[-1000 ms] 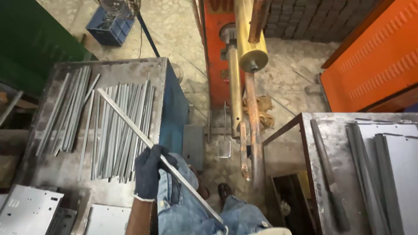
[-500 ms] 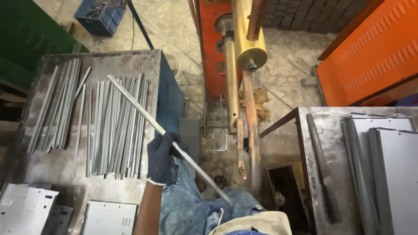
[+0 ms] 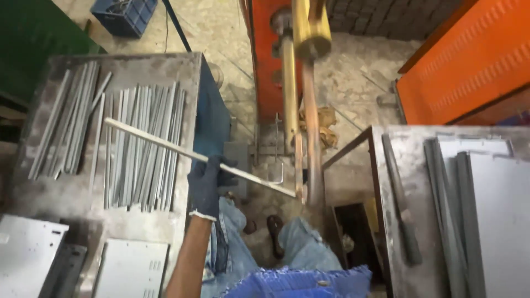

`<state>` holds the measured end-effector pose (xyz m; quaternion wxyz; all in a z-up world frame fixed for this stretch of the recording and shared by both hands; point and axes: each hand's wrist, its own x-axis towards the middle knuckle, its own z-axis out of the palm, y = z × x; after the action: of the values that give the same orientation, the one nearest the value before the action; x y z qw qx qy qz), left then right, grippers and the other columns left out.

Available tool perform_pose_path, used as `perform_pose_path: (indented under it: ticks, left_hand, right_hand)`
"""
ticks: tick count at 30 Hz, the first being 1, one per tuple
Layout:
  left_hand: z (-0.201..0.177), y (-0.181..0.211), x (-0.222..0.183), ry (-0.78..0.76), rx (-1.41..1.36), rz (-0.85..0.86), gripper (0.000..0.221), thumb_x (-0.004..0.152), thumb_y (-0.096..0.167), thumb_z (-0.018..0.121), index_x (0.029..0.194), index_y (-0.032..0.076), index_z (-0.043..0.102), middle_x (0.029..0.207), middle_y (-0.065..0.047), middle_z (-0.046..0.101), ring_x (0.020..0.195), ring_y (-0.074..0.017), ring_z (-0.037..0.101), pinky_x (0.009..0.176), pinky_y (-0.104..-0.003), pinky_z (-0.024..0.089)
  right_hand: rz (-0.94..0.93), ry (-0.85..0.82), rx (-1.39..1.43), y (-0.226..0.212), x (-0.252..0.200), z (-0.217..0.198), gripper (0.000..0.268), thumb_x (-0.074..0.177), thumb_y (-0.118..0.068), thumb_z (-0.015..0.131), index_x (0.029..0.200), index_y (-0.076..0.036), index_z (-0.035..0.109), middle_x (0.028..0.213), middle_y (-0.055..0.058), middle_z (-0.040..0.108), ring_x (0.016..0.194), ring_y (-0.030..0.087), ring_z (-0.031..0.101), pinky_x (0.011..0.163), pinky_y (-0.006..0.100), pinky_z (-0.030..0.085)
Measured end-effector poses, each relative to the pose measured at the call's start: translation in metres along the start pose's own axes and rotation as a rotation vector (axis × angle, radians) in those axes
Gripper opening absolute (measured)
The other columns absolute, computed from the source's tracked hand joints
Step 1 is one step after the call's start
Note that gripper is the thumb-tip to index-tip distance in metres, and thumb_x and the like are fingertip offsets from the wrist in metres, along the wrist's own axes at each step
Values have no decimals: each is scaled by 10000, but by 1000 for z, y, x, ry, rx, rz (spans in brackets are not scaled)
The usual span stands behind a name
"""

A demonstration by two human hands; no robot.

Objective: Using a stationary spot welding machine to attach metal strips onto larger metal panels.

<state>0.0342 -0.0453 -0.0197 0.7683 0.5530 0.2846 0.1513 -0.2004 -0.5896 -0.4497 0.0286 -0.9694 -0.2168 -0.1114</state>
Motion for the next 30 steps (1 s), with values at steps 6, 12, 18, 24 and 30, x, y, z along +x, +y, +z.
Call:
perform_pose_path:
  ticks: [6,12,18,24,30]
  left_hand:
    - [-11,-51,-56,-40,-121,172,286,1037,234,582,1046,-34,682,925,-175,761,694,-236,744,583,-376,642]
    - [-11,-76,-122,-79,-223,177,272,1027,228,600,1072,-25,688,941,-149,757,737,-249,759,656,-391,660]
    - [75,-130,-171,-202,-310,18,279,996,211,649,1091,-48,694,962,-150,756,767,-248,760,693,-387,658]
    - [183,-195,-235,-584,-312,-151,298,1018,194,665,1176,-58,697,1071,-139,734,923,-209,717,784,-333,611]
    - [242,-205,-245,-939,-47,-398,343,966,224,637,1255,39,655,1129,-98,751,937,-205,736,767,-320,598]
  right_hand:
    - [16,23,-224,52,20,47,300,868,-212,632,1138,-95,693,1134,122,660,964,323,645,731,502,527]
    - [471,305,398,-13,147,-105,252,970,-205,604,1159,-52,669,1135,175,686,1047,403,655,883,479,521]
    - [111,529,476,-57,258,-361,431,859,-258,759,1206,-20,667,1127,190,696,1086,376,647,973,468,468]
    - [200,89,306,17,236,-338,404,775,-126,737,1172,-63,705,1016,169,737,961,361,689,837,461,527]
    - [780,-56,226,151,185,-325,300,849,-33,638,1115,-132,736,948,121,755,816,321,731,745,455,573]
